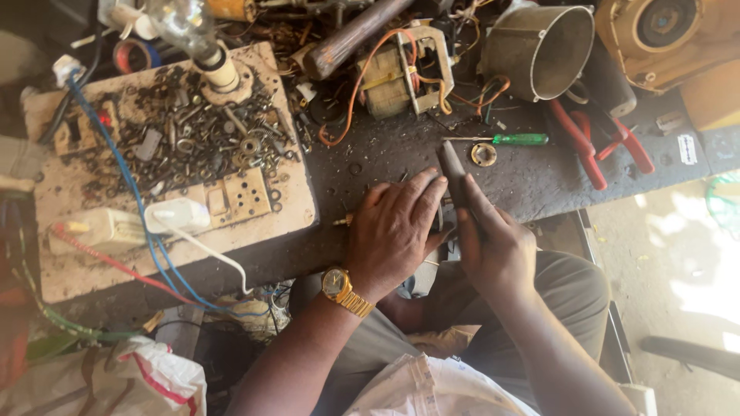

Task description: The person is repairing a small electrical component, likely a motor armature, by repeatedly striking it with a hammer. The person holds the component on a workbench and uses a hammer to tap it, occasionally adjusting its position. The workspace is cluttered with various tools and electrical parts.

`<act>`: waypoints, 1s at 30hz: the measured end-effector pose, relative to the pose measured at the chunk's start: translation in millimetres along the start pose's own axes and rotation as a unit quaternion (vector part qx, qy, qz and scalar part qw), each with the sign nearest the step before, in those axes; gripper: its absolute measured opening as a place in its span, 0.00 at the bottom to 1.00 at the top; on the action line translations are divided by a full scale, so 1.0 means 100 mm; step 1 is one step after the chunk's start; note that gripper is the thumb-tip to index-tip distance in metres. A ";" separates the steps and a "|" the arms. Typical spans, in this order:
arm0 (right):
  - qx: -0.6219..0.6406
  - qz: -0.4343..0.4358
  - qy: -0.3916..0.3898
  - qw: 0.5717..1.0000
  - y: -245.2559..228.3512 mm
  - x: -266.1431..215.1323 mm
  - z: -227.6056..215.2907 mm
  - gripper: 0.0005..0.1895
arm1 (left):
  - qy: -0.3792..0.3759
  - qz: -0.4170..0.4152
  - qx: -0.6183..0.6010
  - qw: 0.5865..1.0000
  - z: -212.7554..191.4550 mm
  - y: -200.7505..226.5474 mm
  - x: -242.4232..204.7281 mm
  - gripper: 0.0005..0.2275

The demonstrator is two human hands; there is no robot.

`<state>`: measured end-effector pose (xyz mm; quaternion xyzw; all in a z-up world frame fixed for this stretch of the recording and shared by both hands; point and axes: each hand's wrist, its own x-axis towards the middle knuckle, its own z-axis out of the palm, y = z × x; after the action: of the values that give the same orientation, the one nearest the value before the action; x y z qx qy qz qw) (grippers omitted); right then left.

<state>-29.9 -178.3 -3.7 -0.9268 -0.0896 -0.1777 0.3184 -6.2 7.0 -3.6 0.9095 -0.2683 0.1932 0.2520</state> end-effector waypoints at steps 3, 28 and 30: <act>-0.035 0.016 -0.011 0.999 -0.04 -0.08 -0.06 0.24 | 0.020 -0.003 -0.015 1.000 -0.01 0.01 0.01 0.31; -0.052 0.080 -0.059 0.994 -0.09 -0.15 -0.19 0.25 | 0.034 -0.001 -0.026 0.999 -0.04 0.02 0.01 0.29; -0.013 -0.019 -0.041 0.999 -0.03 -0.16 -0.24 0.25 | 0.033 0.005 -0.035 0.999 0.00 0.01 -0.01 0.29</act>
<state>-52.3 -191.8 9.7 -0.9355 -0.1183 -0.1467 0.2990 -7.5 6.3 -3.5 0.8918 -0.2709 0.2152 0.2916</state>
